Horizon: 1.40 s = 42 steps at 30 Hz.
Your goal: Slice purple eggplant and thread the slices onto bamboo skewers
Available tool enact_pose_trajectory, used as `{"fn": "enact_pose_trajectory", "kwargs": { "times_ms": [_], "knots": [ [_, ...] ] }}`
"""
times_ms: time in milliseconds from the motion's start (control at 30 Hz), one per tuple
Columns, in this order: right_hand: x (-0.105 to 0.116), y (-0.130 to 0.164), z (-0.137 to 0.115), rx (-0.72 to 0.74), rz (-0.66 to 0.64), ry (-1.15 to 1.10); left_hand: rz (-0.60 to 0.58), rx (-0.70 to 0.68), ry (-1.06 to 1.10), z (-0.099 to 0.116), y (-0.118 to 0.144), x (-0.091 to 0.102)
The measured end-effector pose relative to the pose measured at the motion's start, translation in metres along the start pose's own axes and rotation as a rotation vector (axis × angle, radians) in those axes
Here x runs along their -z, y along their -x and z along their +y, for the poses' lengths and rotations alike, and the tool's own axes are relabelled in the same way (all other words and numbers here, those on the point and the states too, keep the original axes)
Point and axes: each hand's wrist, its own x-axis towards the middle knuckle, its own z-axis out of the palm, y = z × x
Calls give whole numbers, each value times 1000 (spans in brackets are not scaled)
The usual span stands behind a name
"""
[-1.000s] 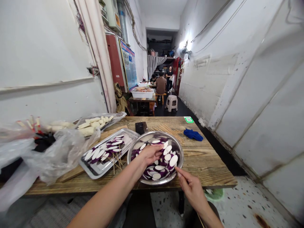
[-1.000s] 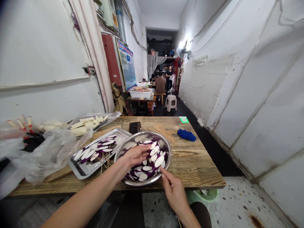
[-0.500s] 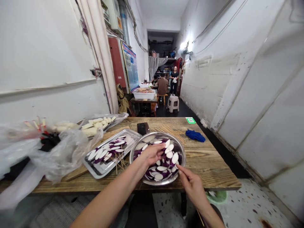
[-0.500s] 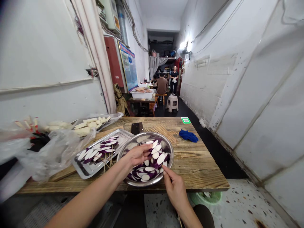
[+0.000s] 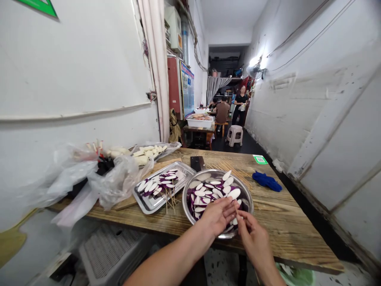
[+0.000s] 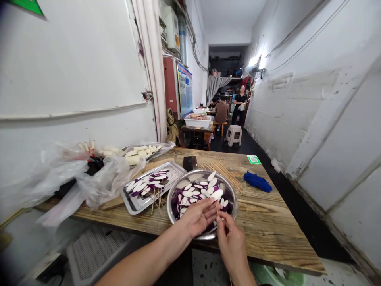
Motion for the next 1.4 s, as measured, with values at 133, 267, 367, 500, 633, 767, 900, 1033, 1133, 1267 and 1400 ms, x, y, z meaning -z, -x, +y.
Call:
{"fn": "enact_pose_trajectory", "kwargs": {
  "times_ms": [133,267,367,500,633,767,900,1033,1133,1267,1400],
  "knots": [
    [2,13,7,47,-10,29,-39,39,42,14,2,-1],
    [1,18,22,94,-22,67,-7,10,71,15,1,0],
    [0,17,32,89,-58,73,35,-14,78,13,0,0],
    [-1,17,26,91,-44,43,16,-17,36,13,-1,-1],
    [0,14,5,73,18,2,-13,-8,-19,9,-1,-2],
    [1,9,-6,37,42,-24,-40,6,-65,4,-1,-2],
    [4,12,-5,16,41,-52,-48,-37,-51,11,-7,0],
    [4,17,-5,20,33,-67,-19,-57,-3,23,-18,0],
    [3,17,-6,40,40,-75,5,-62,22,26,-23,-3],
    [2,15,-5,13,18,-70,25,-88,19,25,-23,-6],
    [0,14,-1,-24,-12,-72,25,-83,-11,22,-20,-8]
  ]
}}
